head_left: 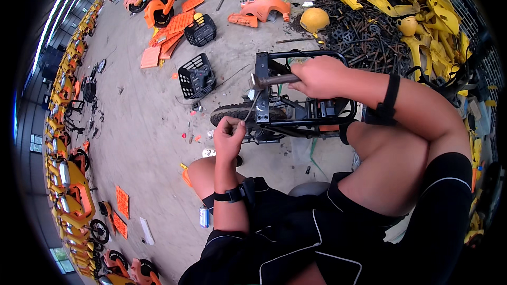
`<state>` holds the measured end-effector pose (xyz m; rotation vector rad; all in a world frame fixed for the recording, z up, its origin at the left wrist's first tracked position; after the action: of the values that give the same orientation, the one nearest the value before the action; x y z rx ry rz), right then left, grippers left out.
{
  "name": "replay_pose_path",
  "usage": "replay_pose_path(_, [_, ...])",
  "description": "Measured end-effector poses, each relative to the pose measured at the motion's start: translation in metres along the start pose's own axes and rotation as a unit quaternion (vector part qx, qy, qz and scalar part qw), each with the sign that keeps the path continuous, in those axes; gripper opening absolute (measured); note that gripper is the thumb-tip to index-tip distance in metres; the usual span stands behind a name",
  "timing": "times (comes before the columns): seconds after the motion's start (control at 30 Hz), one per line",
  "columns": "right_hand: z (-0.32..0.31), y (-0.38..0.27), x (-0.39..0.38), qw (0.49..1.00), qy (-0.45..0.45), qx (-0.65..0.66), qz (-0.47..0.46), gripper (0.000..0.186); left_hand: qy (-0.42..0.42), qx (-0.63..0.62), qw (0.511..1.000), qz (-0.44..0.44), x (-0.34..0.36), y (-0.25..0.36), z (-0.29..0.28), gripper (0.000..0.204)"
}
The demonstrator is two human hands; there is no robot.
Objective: The person uses a hammer and pliers to adjust and secure components on the frame of an electric scooter, handling wires and a metal bracket.
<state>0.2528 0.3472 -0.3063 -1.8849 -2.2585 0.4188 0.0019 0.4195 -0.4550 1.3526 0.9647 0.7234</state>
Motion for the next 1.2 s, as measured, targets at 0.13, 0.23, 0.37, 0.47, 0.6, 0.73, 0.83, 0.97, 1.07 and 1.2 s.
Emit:
replay_pose_path(0.13, [-0.019, -0.008, 0.002, 0.999, -0.017, -0.040, 0.004, 0.043, 0.006, 0.017, 0.999, 0.026, -0.005, 0.005, -0.002, 0.014])
replay_pose_path(0.23, [-0.037, -0.006, 0.001, 0.988, 0.044, 0.138, 0.048, 0.046, 0.000, 0.007, 1.000, 0.022, -0.001, 0.005, 0.004, 0.015])
replay_pose_path(0.37, [0.001, 0.006, 0.001, 0.998, -0.051, -0.034, 0.032, 0.042, -0.002, 0.022, 1.000, 0.011, 0.000, -0.001, -0.001, 0.015])
replay_pose_path(0.47, [0.012, 0.009, 0.001, 0.997, -0.061, 0.006, 0.037, 0.042, -0.007, 0.018, 1.000, 0.023, 0.002, 0.002, -0.001, 0.015])
replay_pose_path(0.6, [-0.022, -0.008, 0.004, 0.999, 0.017, 0.046, 0.004, 0.044, 0.002, 0.019, 0.999, 0.026, -0.005, 0.005, -0.002, 0.013])
replay_pose_path(0.73, [-0.005, 0.001, -0.004, 1.000, 0.001, 0.026, 0.016, 0.040, -0.010, 0.008, 1.000, -0.005, 0.000, 0.000, 0.001, 0.013])
replay_pose_path(0.83, [0.015, 0.010, -0.004, 0.997, -0.065, -0.006, 0.045, 0.036, -0.001, 0.016, 1.000, 0.020, -0.002, 0.003, -0.003, 0.012])
replay_pose_path(0.97, [-0.020, -0.001, 0.000, 0.999, 0.019, 0.024, 0.023, 0.041, -0.005, 0.006, 1.000, -0.012, -0.005, -0.002, -0.005, 0.012])
replay_pose_path(1.07, [-0.035, 0.000, -0.006, 0.984, 0.061, 0.153, 0.070, 0.041, -0.009, 0.020, 1.000, -0.013, -0.002, -0.003, 0.002, 0.011])
replay_pose_path(1.2, [0.011, 0.016, -0.005, 0.995, -0.075, -0.048, 0.044, 0.032, -0.007, 0.022, 1.000, 0.000, -0.004, 0.002, -0.003, 0.013])
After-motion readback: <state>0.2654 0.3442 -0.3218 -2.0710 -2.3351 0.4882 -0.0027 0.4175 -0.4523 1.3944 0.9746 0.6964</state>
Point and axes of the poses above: each hand's wrist, its own x-axis towards the middle knuckle, its own z-axis out of the palm, y = z × x, the point moved 10 cm from there along x, towards the middle knuckle, and after that the axes turned 11 degrees about -z, right-handed, at the moved point
